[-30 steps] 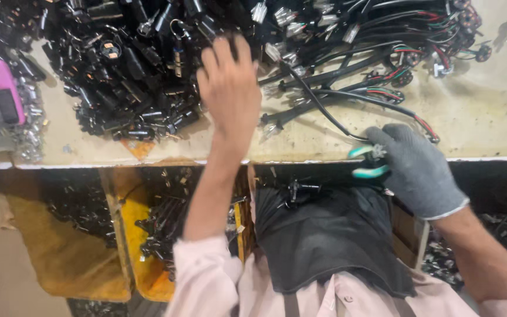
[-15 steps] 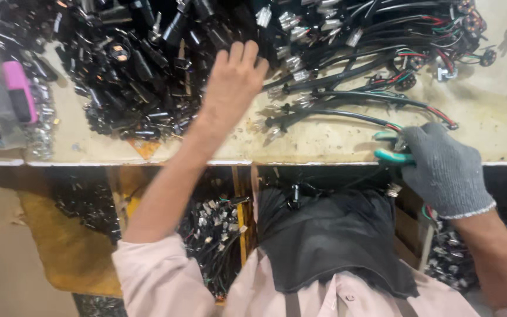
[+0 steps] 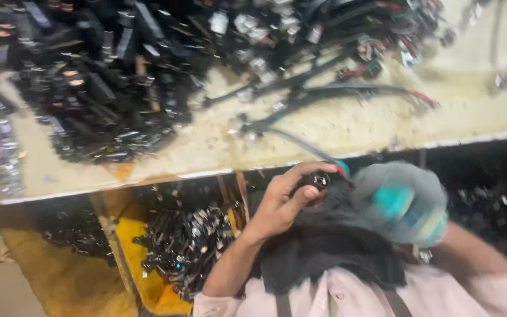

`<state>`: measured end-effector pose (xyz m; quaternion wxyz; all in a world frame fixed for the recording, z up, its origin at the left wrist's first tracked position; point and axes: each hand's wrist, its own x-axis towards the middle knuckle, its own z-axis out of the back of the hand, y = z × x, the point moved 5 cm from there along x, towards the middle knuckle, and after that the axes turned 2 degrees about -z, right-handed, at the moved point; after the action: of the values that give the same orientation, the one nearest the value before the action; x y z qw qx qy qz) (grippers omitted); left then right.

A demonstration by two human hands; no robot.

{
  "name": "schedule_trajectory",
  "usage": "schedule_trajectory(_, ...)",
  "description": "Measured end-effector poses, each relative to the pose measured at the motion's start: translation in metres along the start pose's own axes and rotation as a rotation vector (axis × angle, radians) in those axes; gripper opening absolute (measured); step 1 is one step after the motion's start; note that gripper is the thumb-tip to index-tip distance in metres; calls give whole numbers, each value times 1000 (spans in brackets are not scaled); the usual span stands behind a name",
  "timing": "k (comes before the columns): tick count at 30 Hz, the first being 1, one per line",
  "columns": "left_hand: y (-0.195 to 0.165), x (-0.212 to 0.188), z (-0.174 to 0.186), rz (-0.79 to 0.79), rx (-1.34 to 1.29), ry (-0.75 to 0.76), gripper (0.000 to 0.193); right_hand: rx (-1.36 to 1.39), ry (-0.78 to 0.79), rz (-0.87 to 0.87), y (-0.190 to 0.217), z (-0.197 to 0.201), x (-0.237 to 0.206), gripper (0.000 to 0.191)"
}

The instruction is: The person repeatedly picks black plastic connectors and wire harnesses from a table, inserts the connector into the harness, and places the assembled unit into a yellow bin below. The process is repeated continuously throughout the clip.

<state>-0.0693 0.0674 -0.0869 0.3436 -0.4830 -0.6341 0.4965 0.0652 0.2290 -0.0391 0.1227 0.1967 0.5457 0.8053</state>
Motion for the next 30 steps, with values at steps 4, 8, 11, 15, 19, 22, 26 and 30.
schedule_trajectory(4,21,-14,-6,320,-44,-4,36,-365,525,387,4,-36,-9,24)
schedule_trajectory(8,-5,-14,-3,-73,360,-89,30,-163,63,-41,-1,-23,1,18)
schedule_trajectory(11,0,-19,-8,-45,276,-42,27,374,-151,-119,14,-21,-4,17)
schedule_trajectory(15,4,-25,-17,-61,263,-7,33,1188,-292,-230,15,-41,1,16)
schedule_trajectory(19,-1,-26,-20,-42,249,-46,33,1201,-380,-346,9,-37,10,16)
schedule_trajectory(22,-4,-17,-22,-50,210,-34,33,1083,-381,-276,18,-23,8,15)
schedule_trajectory(26,-2,8,-21,-34,362,-64,38,1119,-266,-283,12,-15,6,15)
schedule_trajectory(30,-2,21,-1,80,625,-100,35,-13,-596,-275,-27,43,4,16)
